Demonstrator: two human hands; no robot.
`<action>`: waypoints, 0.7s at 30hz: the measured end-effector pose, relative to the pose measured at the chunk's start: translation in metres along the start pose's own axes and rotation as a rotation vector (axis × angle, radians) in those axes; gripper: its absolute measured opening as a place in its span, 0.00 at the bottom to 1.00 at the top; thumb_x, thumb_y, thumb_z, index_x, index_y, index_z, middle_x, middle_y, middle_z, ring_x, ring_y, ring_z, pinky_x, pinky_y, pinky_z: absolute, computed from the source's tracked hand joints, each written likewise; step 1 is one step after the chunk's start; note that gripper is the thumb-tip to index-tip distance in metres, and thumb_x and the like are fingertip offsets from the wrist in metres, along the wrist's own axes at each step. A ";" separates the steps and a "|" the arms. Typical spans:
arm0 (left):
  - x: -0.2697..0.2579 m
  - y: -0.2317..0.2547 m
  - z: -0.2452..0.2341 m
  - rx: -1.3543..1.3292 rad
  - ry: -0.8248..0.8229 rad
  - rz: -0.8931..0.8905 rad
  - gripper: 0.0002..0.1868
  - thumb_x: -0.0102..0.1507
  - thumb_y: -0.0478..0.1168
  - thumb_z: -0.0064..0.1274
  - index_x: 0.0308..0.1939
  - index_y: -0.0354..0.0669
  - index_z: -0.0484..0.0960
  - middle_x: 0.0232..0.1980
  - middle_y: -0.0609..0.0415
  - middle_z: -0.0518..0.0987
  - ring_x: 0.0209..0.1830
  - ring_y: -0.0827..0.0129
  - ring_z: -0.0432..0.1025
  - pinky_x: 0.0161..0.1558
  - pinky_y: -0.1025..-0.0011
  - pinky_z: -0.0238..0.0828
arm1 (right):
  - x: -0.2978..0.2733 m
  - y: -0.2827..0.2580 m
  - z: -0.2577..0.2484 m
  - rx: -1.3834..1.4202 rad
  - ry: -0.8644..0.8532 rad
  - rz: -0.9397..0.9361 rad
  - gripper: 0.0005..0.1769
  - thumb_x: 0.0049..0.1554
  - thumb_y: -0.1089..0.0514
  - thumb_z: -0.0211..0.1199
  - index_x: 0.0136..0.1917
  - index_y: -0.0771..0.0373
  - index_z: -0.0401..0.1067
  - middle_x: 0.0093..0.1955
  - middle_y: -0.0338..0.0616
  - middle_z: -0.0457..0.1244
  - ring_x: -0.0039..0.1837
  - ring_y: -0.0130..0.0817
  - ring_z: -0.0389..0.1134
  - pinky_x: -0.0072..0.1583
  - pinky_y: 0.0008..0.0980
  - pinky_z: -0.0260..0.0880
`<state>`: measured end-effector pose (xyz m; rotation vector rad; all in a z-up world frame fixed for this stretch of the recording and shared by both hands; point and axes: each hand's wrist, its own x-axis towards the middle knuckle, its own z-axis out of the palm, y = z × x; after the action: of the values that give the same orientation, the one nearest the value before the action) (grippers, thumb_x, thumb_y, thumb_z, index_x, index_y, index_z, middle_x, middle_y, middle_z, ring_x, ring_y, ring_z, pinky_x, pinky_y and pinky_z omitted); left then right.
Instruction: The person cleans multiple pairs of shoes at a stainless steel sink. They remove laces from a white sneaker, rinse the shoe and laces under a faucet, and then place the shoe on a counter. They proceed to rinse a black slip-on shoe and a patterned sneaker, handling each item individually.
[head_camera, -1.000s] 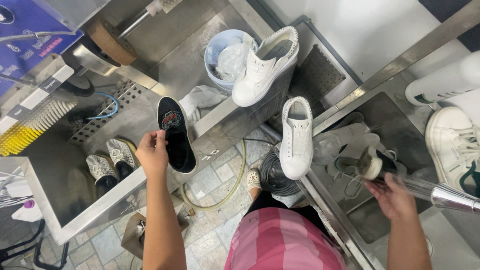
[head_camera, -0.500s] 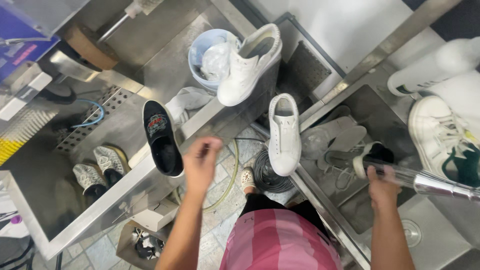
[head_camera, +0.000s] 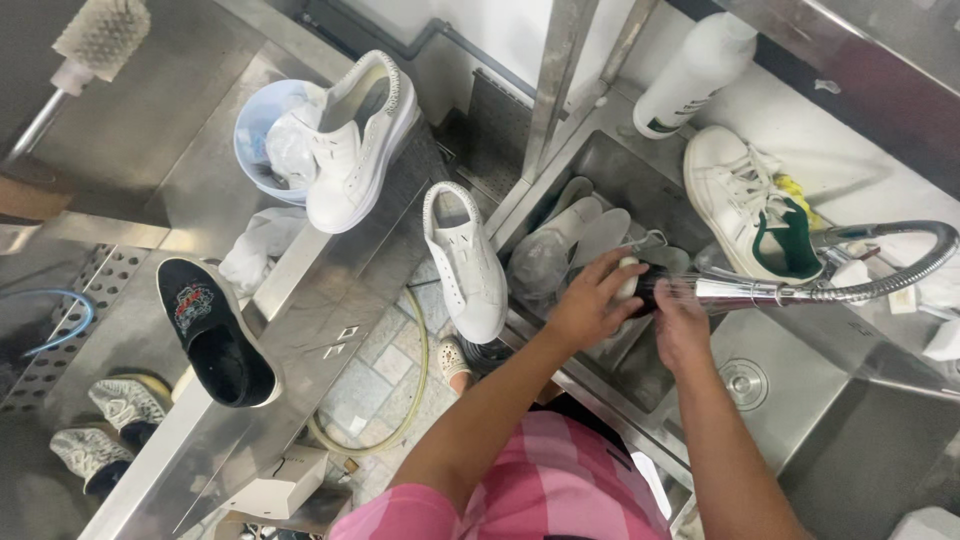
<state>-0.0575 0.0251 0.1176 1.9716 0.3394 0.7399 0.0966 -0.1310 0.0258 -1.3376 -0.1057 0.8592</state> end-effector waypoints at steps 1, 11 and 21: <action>0.003 -0.008 0.007 0.034 0.008 0.011 0.23 0.64 0.46 0.58 0.61 0.43 0.77 0.65 0.37 0.75 0.64 0.43 0.70 0.63 0.58 0.66 | 0.000 0.007 -0.002 0.063 -0.005 0.010 0.15 0.65 0.55 0.60 0.62 0.64 0.69 0.56 0.40 0.65 0.58 0.29 0.67 0.60 0.30 0.67; 0.005 -0.036 0.069 -0.406 0.048 -0.434 0.31 0.69 0.56 0.50 0.69 0.42 0.70 0.65 0.40 0.77 0.66 0.51 0.72 0.66 0.64 0.65 | -0.010 -0.010 0.018 0.423 0.169 0.009 0.10 0.66 0.59 0.53 0.60 0.55 0.68 0.59 0.39 0.66 0.60 0.34 0.70 0.62 0.36 0.73; -0.014 -0.071 0.029 -0.079 -0.271 -0.419 0.33 0.68 0.63 0.47 0.67 0.44 0.77 0.66 0.39 0.78 0.66 0.47 0.72 0.65 0.59 0.67 | 0.017 -0.021 -0.030 0.760 0.311 0.070 0.15 0.70 0.58 0.43 0.62 0.64 0.69 0.61 0.46 0.67 0.63 0.38 0.70 0.68 0.41 0.71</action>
<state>-0.0454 0.0325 0.0406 1.8138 0.5283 0.2125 0.1347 -0.1441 0.0292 -0.7396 0.4726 0.6386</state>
